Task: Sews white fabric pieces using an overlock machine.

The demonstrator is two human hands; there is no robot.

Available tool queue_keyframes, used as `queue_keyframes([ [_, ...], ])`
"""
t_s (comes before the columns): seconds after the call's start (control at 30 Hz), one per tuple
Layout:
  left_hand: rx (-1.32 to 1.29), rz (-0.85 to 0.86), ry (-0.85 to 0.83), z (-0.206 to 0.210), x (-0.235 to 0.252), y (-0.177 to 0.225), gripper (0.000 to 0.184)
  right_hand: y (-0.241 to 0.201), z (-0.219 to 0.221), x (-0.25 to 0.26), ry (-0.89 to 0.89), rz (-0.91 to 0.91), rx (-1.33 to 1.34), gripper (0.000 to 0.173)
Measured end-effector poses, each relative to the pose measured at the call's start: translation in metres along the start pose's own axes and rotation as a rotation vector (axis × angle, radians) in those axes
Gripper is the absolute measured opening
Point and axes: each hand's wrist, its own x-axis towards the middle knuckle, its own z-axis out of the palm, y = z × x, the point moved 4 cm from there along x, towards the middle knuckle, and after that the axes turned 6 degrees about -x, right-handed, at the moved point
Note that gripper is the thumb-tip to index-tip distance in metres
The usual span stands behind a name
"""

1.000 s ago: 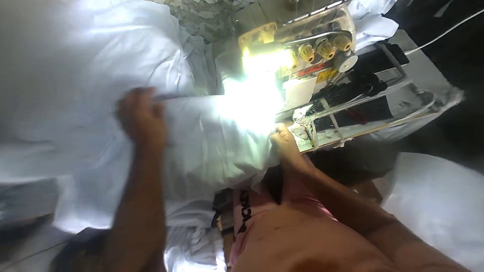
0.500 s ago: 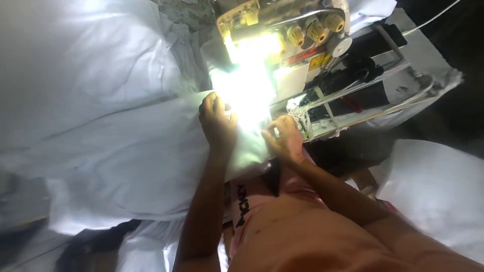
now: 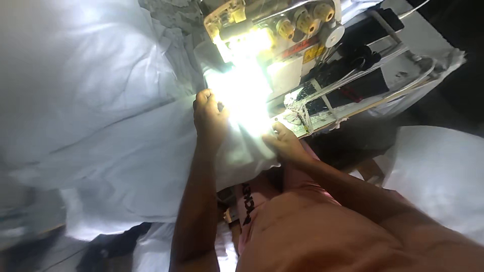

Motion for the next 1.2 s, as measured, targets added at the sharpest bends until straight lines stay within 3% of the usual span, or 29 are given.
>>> queue_keyframes([
  [0.2, 0.008, 0.008, -0.092, -0.006, 0.003, 0.001, 0.028, 0.0, -0.019, 0.005, 0.32, -0.332, -0.45, 0.024],
  [0.27, 0.0, 0.006, -0.099, -0.004, 0.004, -0.001, 0.03, -0.002, -0.021, 0.015, 0.269, -0.281, -0.35, 0.044],
  [0.3, -0.007, -0.001, -0.108, -0.004, 0.004, 0.0, 0.03, -0.003, -0.02, 0.022, 0.205, -0.211, -0.229, 0.044],
  [0.37, -0.024, -0.023, -0.125, -0.005, 0.003, 0.003, 0.028, -0.016, -0.013, 0.034, -0.021, 0.061, 0.118, 0.022],
  [0.43, -0.032, -0.032, -0.132, -0.007, 0.001, 0.006, 0.025, -0.029, -0.009, 0.041, -0.146, 0.247, 0.37, 0.02],
  [0.5, -0.03, -0.033, -0.131, -0.007, 0.002, 0.006, 0.022, -0.042, -0.013, 0.046, -0.089, 0.186, 0.405, 0.016],
  [0.6, -0.027, -0.014, -0.115, -0.004, 0.002, 0.001, 0.02, -0.049, -0.021, 0.045, 0.044, -0.048, 0.211, 0.008],
  [0.67, -0.004, 0.001, -0.088, -0.003, 0.001, 0.002, 0.023, -0.043, -0.021, 0.04, 0.025, -0.117, 0.134, 0.005],
  [0.8, 0.085, 0.078, 0.089, 0.003, -0.015, 0.025, 0.029, -0.029, -0.019, 0.027, -0.049, -0.087, 0.11, 0.006],
  [0.9, 0.088, 0.236, 0.105, 0.025, -0.036, 0.052, 0.027, -0.029, -0.019, 0.02, -0.036, -0.132, 0.046, 0.007],
  [1.03, 0.189, 0.293, 0.176, 0.05, -0.042, 0.047, 0.029, -0.03, -0.017, 0.021, 0.0, -0.142, 0.062, 0.008],
  [1.2, 0.182, 0.315, 0.177, 0.046, -0.028, 0.037, 0.03, -0.029, -0.009, 0.032, 0.059, -0.146, 0.079, 0.008],
])
